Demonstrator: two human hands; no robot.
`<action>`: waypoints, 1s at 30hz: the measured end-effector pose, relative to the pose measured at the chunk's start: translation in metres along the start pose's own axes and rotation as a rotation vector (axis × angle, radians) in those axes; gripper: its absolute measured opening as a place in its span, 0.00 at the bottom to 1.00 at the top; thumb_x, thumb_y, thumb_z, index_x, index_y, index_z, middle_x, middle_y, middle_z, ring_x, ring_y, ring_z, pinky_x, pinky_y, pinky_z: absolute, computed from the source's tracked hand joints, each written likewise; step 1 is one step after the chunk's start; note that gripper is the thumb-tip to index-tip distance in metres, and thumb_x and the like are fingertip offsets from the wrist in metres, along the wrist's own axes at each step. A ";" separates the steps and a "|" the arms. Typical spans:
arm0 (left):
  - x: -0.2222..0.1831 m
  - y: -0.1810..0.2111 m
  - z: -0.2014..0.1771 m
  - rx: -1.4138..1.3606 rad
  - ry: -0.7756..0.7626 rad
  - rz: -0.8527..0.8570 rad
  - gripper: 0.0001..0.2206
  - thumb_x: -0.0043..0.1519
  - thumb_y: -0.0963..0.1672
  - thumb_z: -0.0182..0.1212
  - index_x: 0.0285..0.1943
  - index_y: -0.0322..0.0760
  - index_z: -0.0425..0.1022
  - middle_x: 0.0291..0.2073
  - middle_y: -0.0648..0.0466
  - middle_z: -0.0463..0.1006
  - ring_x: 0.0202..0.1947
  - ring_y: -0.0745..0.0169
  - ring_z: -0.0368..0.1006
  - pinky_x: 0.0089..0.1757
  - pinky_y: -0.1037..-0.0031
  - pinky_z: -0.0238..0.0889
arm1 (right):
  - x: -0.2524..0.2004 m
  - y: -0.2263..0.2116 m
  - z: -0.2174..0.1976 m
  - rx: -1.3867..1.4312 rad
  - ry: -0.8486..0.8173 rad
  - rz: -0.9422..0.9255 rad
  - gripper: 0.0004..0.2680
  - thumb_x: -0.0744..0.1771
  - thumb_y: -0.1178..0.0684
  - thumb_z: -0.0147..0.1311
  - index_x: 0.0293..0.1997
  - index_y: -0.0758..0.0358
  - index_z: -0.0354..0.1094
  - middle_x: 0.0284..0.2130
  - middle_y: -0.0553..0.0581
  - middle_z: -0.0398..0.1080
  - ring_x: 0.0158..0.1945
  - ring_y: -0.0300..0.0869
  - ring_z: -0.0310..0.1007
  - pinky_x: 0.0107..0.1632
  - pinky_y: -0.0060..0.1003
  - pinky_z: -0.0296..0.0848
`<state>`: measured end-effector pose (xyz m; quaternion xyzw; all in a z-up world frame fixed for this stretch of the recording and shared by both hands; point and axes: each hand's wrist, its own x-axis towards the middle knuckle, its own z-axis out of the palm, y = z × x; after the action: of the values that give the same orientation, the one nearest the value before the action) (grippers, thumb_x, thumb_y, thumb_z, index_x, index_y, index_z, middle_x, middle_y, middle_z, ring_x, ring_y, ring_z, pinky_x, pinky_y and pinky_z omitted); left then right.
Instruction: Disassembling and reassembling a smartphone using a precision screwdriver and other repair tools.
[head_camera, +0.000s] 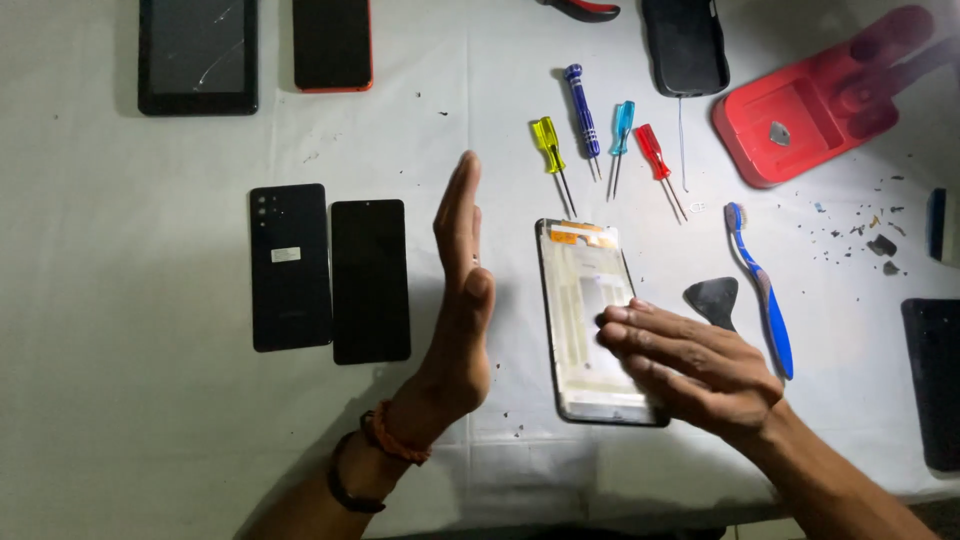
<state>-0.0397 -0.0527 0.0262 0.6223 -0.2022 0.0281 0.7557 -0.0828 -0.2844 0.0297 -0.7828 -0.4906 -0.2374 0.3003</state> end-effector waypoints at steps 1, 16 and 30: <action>0.002 0.002 -0.005 0.042 0.019 0.007 0.36 0.74 0.62 0.31 0.82 0.39 0.38 0.82 0.48 0.37 0.85 0.53 0.31 0.80 0.48 0.28 | -0.002 -0.001 0.000 0.060 0.149 0.132 0.08 0.67 0.63 0.57 0.48 0.74 0.63 0.47 0.76 0.73 0.53 0.61 0.81 0.60 0.58 0.84; 0.012 -0.004 -0.017 0.332 -0.166 0.026 0.16 0.69 0.44 0.53 0.65 0.37 0.70 0.55 0.48 0.74 0.50 0.59 0.77 0.53 0.68 0.76 | -0.005 0.027 -0.013 0.711 0.826 1.018 0.07 0.70 0.65 0.53 0.51 0.61 0.63 0.40 0.59 0.72 0.44 0.47 0.79 0.53 0.43 0.88; 0.017 0.007 -0.013 0.100 -0.141 -0.349 0.16 0.62 0.44 0.56 0.58 0.36 0.77 0.48 0.50 0.83 0.44 0.64 0.80 0.44 0.79 0.76 | 0.004 0.039 0.007 1.005 0.922 1.257 0.03 0.68 0.59 0.53 0.41 0.57 0.63 0.22 0.42 0.48 0.22 0.29 0.42 0.30 0.21 0.61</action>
<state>-0.0229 -0.0426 0.0366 0.6853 -0.1418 -0.1369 0.7011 -0.0448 -0.2905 0.0179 -0.5111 0.1469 -0.0783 0.8433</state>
